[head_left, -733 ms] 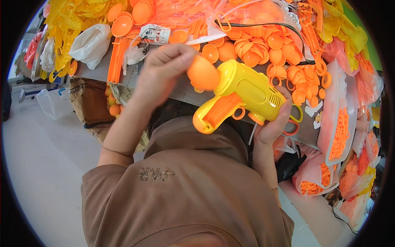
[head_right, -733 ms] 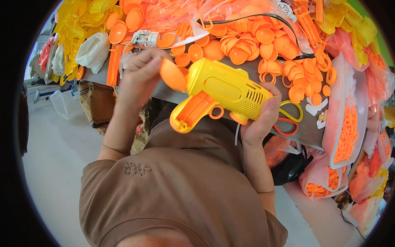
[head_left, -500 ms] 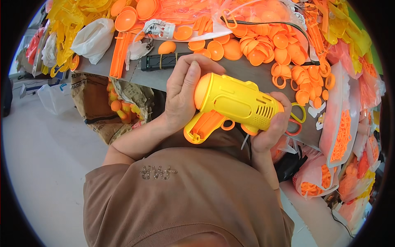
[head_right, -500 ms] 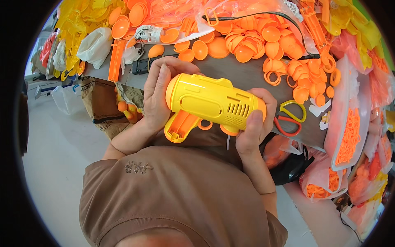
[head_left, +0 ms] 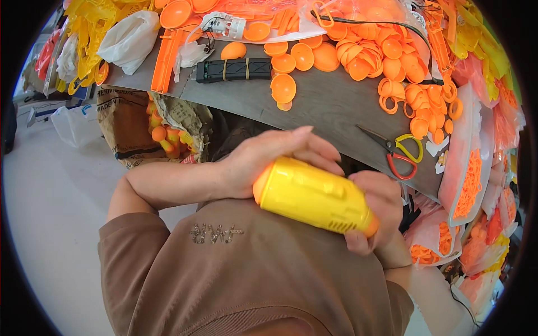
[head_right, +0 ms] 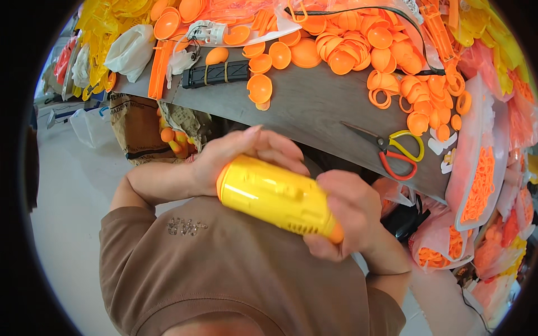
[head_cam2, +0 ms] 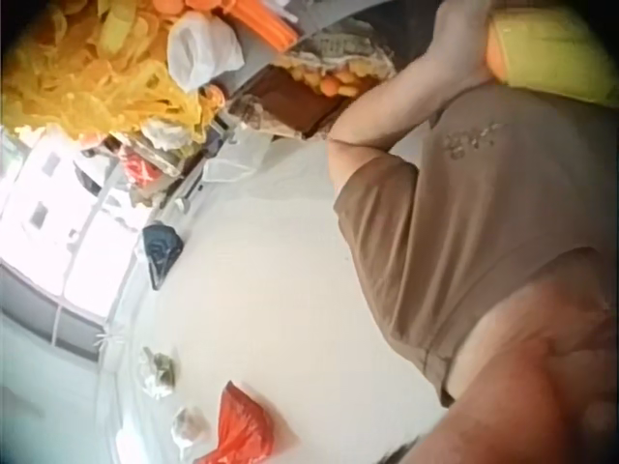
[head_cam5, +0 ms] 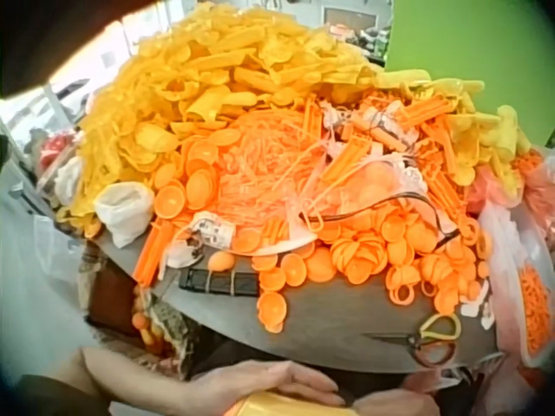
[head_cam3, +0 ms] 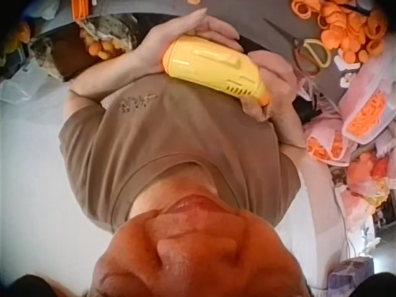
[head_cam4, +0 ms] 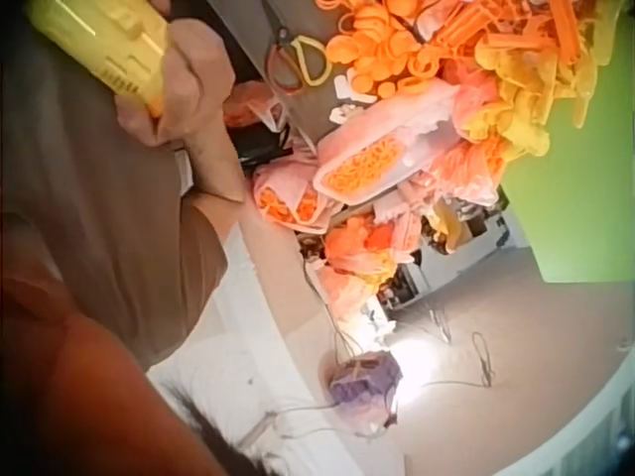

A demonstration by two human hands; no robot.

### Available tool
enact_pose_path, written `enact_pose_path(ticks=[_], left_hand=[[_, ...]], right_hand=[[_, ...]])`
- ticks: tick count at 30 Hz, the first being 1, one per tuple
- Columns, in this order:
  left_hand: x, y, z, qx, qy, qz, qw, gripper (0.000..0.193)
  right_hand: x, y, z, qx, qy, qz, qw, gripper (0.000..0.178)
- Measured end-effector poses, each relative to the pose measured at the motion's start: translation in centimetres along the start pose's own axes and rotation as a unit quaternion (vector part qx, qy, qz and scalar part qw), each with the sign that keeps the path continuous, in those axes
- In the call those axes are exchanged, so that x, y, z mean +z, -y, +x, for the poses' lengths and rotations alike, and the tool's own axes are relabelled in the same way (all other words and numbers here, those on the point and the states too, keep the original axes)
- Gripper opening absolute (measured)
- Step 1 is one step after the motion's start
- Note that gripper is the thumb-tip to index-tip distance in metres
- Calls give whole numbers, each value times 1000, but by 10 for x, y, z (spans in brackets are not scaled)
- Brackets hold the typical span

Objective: Assembling a yellow and orange toy bubble gun by attaching various internal and external plastic components.

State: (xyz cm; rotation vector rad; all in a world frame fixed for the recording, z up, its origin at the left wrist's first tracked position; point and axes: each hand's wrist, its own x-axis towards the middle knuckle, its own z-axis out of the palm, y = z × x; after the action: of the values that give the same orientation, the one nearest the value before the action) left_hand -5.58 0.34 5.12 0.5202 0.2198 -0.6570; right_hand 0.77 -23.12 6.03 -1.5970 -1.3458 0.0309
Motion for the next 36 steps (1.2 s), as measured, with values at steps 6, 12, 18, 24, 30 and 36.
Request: enact_pose_path(ticks=[6,12,18,24,30,36], left_hand=[[17,-9,-7,15,22,118,993,50],[17,-8,-11,64,5,152,986,43],[8,-29,28,108,-74,-10,991,55],[-14,-35,26,154,-100,270,945,48],[-44,-116,50,370,-267,790,411,13],[-60,-139,87,272,-316,883,216,16]], right_hand=[[6,11,9,-112,-28,-27,993,37],[9,6,10,-128,-48,-38,990,36],[31,-31,17,102,-290,72,949,51],[36,-32,0,274,-240,160,918,68],[30,-51,-6,298,-278,239,881,58],[30,-60,-11,312,-274,246,876,55]])
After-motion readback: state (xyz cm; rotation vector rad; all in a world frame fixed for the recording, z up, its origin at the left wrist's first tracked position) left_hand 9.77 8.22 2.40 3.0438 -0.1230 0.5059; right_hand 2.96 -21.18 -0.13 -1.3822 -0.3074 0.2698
